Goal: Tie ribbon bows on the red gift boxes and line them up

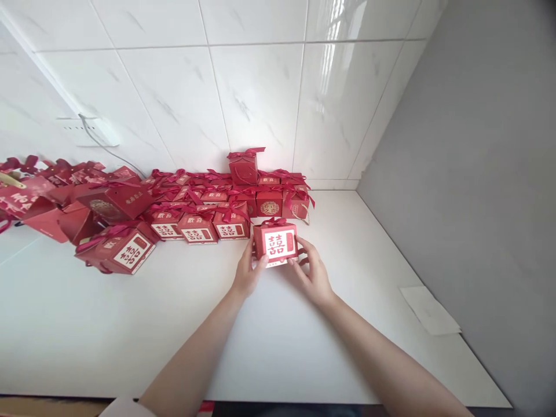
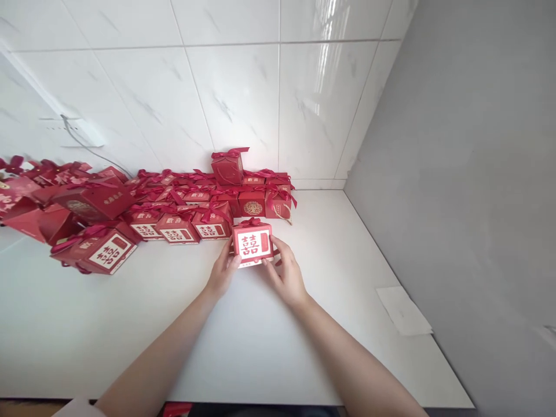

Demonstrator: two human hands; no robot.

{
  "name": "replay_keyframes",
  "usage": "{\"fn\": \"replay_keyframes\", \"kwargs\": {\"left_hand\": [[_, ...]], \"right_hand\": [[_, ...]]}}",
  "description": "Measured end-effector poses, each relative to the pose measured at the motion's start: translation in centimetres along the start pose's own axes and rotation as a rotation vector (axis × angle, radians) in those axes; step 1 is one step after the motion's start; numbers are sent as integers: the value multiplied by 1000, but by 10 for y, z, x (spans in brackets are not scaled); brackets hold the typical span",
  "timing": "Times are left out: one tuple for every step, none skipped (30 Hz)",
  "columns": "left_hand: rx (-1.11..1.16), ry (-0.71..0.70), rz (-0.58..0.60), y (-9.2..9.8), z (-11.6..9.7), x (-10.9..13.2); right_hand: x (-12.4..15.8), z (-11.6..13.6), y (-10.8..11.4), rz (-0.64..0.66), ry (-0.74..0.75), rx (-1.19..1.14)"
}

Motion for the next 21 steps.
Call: {"fn": "replay_keyframes", "kwargs": {"left_hand": [[50,14,-6,2,2,-3],[95,24,-5,4,4,-6],[136,33,4,6,5,-8],[170,39,19,7,5,-9],[194,44,37,8,5,-10],[210,49,55,9,4,-10],[225,56,67,9,2,-9],[238,63,78,9,1,-9],[249,71,88,10,-1,-8],[260,77,98,10,-2,-7],[272,83,109,10,-3,-6],[284,87,119,10,-4,-5],[297,90,127,11,-3,-5],[308,94,132,11,-3,-5],[319,97,133,11,-2,-5],[328,100,132,12,-1,-6],[336,103,128,12,0,-6],[342,106,122,12,1,-7],[346,109,116,11,2,-7],[346,111,110,11,3,-8],[342,113,105,10,4,-8]], "right_hand": [[-1,-2,-1,-2,-36,-52],[-2,-4,-2,10,-73,-107],[-3,-6,-3,38,-105,-162],[-5,-8,-3,82,-125,-213],[-6,-9,-3,135,-131,-258],[-7,-10,-3,187,-126,-298],[-7,-11,-3,232,-113,-333],[-7,-11,-2,264,-96,-359],[-7,-12,-1,289,-80,-377],[-7,-12,0,308,-66,-389],[-7,-12,0,323,-60,-396],[-6,-13,0,335,-60,-397],[-6,-13,0,342,-63,-395],[-5,-13,0,344,-69,-391],[-5,-13,-1,341,-76,-384],[-4,-12,-1,329,-83,-371],[-4,-12,-1,312,-90,-356],[-4,-11,-1,293,-92,-338],[-4,-10,-1,274,-93,-318],[-4,-9,-1,255,-92,-299],[-3,-8,0,236,-90,-280]]}}
Point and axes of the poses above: each hand's wrist, its own x-axis away from the middle knuckle, its own y-axis out of the back of the hand, z = x × y, the point moved 1 cm from there along -x, towards the middle knuckle, and after that the axes turned 9 degrees about z, right-handed, at the moved point
